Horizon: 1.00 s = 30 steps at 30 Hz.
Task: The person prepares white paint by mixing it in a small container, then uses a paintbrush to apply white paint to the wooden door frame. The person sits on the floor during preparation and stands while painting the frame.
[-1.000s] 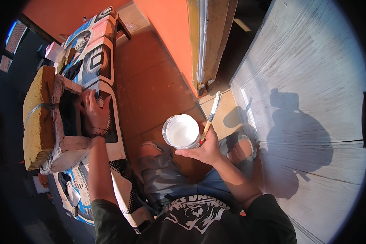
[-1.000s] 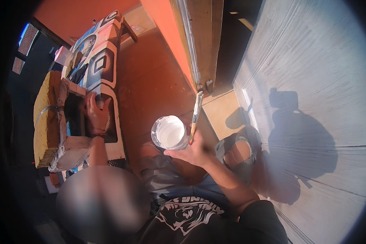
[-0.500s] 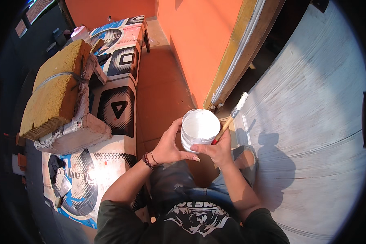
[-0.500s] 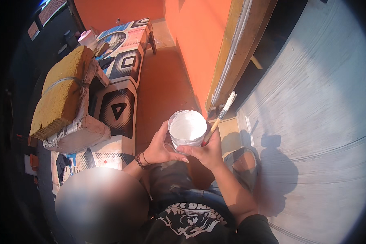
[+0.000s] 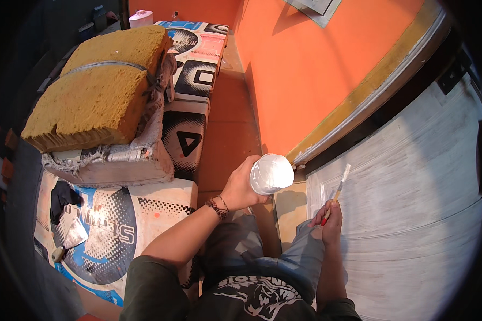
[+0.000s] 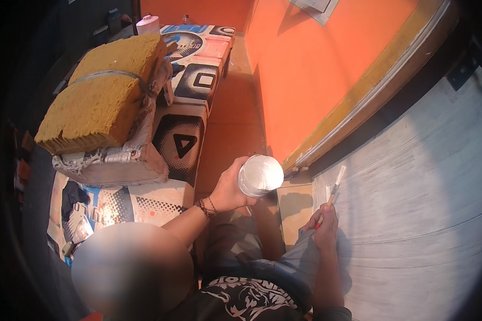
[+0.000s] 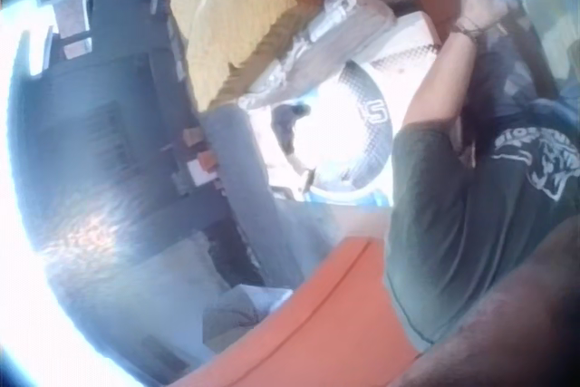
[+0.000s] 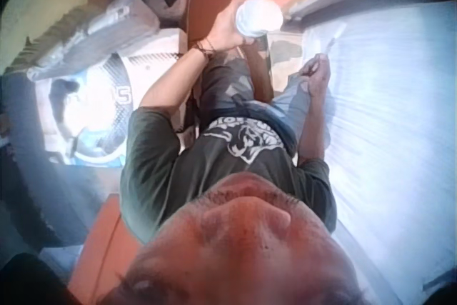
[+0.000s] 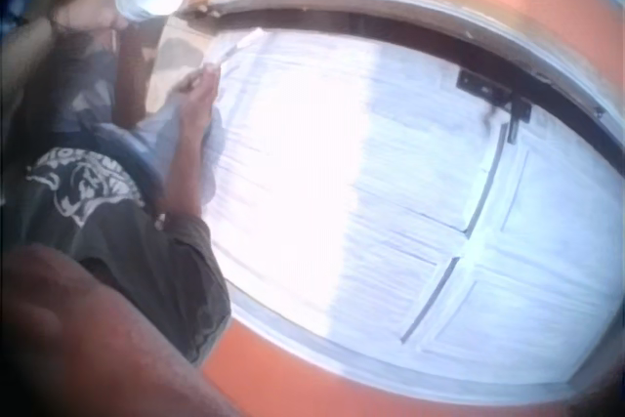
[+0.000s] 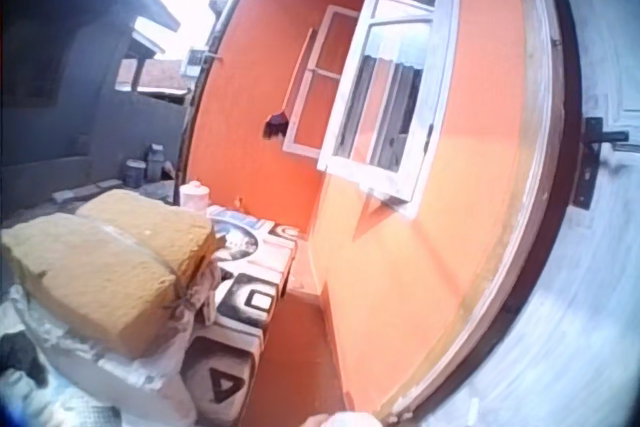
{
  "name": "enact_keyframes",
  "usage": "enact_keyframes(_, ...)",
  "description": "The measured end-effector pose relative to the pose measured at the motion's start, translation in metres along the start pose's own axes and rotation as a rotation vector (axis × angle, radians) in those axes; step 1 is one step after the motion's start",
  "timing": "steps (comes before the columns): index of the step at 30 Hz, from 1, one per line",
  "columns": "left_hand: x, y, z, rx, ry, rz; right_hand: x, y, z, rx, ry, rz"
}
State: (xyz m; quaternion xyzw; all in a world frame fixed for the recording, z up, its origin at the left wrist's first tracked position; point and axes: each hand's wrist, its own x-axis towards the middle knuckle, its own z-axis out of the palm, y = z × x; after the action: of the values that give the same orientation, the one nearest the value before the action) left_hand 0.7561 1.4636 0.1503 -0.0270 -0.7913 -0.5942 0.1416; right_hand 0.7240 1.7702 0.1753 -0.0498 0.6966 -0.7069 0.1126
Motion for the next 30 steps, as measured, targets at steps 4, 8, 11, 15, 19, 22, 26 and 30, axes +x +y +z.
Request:
enact_keyframes(4,0.001,-0.004,0.001,0.029,0.038,0.008,-0.012,-0.030,0.013,-0.278,0.103,0.038)
enact_keyframes(8,0.002,-0.005,0.002,0.033,0.017,0.028,-0.003,-0.054,0.006,-0.446,0.072,-0.056)
enact_keyframes(11,0.003,-0.005,0.001,0.054,-0.048,-0.021,0.002,-0.067,0.010,-0.436,0.043,-0.223)
enact_keyframes(15,0.003,-0.009,0.004,0.131,0.003,0.059,0.001,-0.093,0.024,-0.299,0.007,-0.214)
enact_keyframes(19,0.000,-0.008,0.006,0.119,0.006,0.051,0.001,-0.098,0.028,-0.065,0.007,-0.154)
enact_keyframes(22,-0.001,-0.004,0.011,0.148,0.000,0.064,0.000,-0.098,0.034,-0.014,0.007,-0.191)
enact_keyframes(26,-0.002,-0.005,0.013,0.194,-0.021,0.126,-0.001,-0.091,0.048,-0.135,-0.097,-0.346)
enact_keyframes(30,-0.002,-0.013,0.016,0.209,0.015,0.252,0.006,-0.095,0.070,-0.638,-0.311,-0.640)
